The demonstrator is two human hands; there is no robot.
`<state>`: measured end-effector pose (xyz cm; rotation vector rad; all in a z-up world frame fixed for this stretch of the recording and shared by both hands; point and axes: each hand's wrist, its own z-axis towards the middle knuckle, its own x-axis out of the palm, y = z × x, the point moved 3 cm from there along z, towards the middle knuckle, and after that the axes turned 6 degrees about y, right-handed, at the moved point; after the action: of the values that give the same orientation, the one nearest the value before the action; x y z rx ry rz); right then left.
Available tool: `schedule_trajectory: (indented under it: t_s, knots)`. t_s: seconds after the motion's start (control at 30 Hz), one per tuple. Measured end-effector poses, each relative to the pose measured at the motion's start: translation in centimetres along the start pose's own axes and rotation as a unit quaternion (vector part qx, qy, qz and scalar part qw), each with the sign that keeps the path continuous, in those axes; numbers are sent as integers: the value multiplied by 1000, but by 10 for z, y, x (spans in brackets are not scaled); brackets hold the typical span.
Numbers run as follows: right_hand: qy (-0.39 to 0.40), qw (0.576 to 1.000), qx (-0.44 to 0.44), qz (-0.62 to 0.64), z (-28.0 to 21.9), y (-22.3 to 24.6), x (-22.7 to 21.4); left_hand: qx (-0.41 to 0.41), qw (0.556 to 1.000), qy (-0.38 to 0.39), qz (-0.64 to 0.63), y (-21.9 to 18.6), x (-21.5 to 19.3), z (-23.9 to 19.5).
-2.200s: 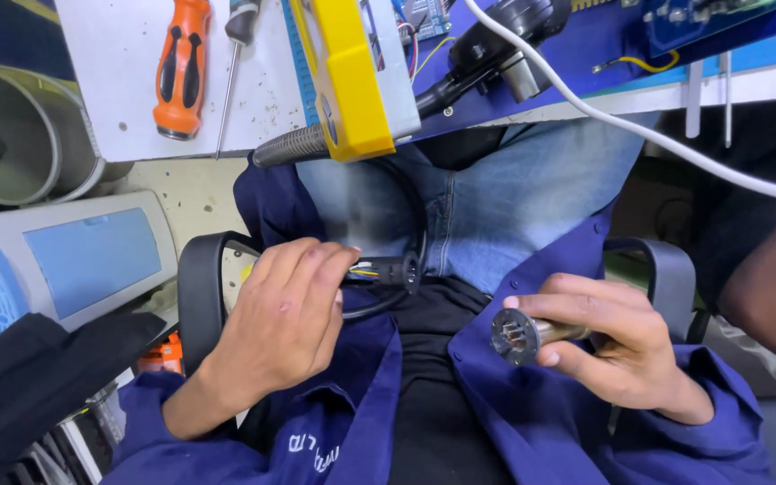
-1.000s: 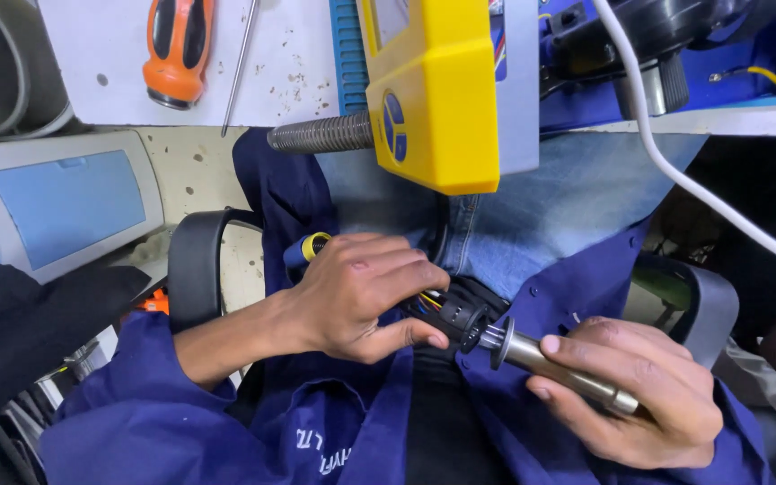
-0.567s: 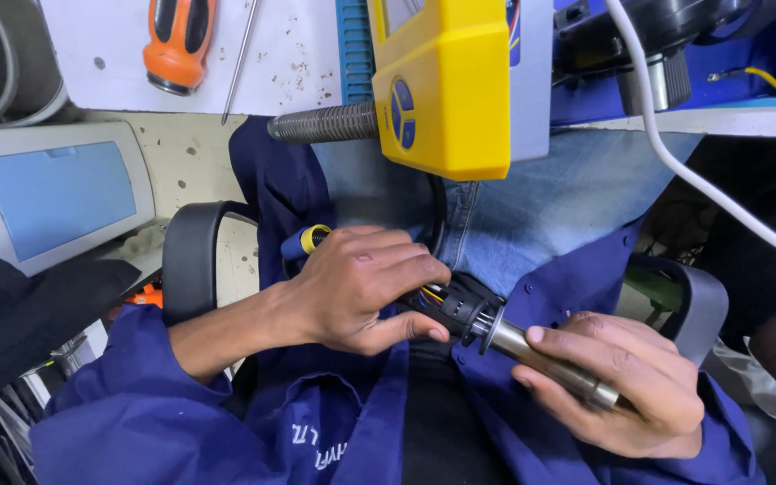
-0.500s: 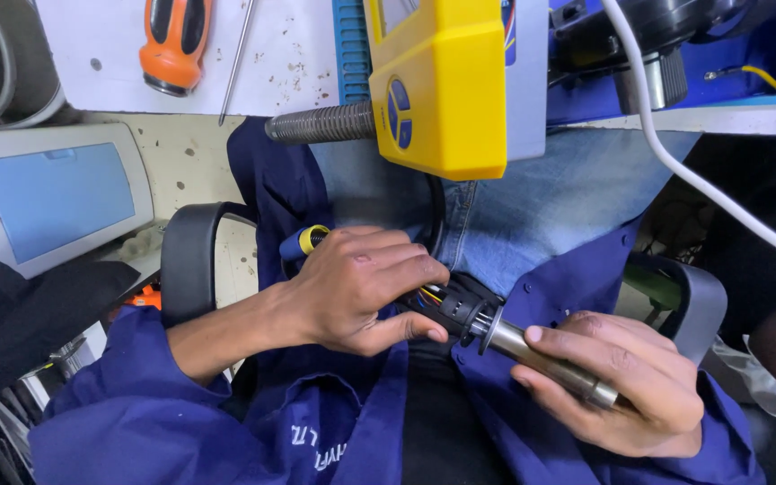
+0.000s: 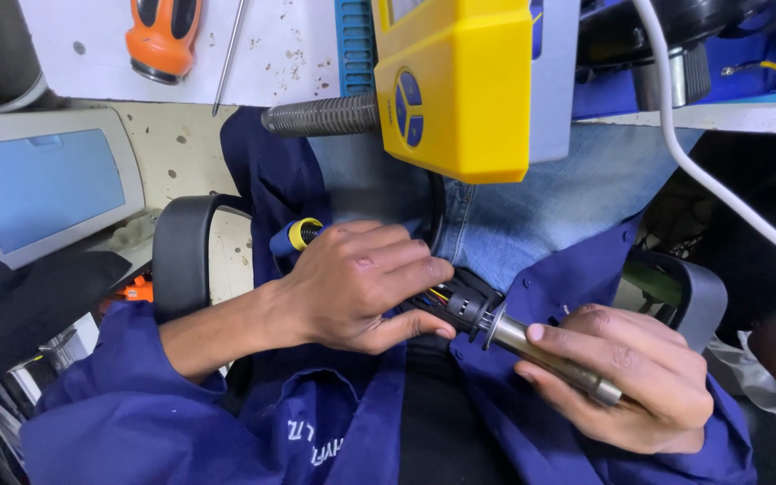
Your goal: The person holds a blue cylindrical component with wires and aligns a metallic cylindrical part into it. Another person assists by holding a smartphone and pointing at the assembly. The camera wearer continues to press and adjust the metallic part into the blue component.
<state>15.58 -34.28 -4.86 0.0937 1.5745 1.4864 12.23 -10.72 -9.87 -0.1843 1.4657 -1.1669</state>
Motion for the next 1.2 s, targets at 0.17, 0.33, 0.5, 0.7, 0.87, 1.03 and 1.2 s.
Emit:
schedule_trajectory:
  t_s: [0.17, 0.33, 0.5, 0.7, 0.87, 1.03, 1.2]
  knots:
    - [-3, 1000, 25, 10, 0, -3, 2, 9, 999, 2, 37, 1, 0, -3]
    - [16, 999, 21, 18, 0, -6, 1, 11, 999, -4, 34, 2, 0, -6]
    - [13, 999, 34, 29, -6, -8, 0, 23, 1000, -6, 20, 3, -1, -7]
    - [1, 999, 34, 26, -8, -8, -1, 20, 1000, -3, 17, 2, -1, -6]
    - [14, 1000, 12, 14, -4, -7, -2, 26, 999, -8, 27, 2, -1, -5]
    - [26, 1000, 1, 2, -4, -7, -3, 26, 999, -6, 41, 3, 0, -7]
    - [40, 999, 4, -8, -1, -6, 0, 30, 998, -10, 49, 5, 0, -8]
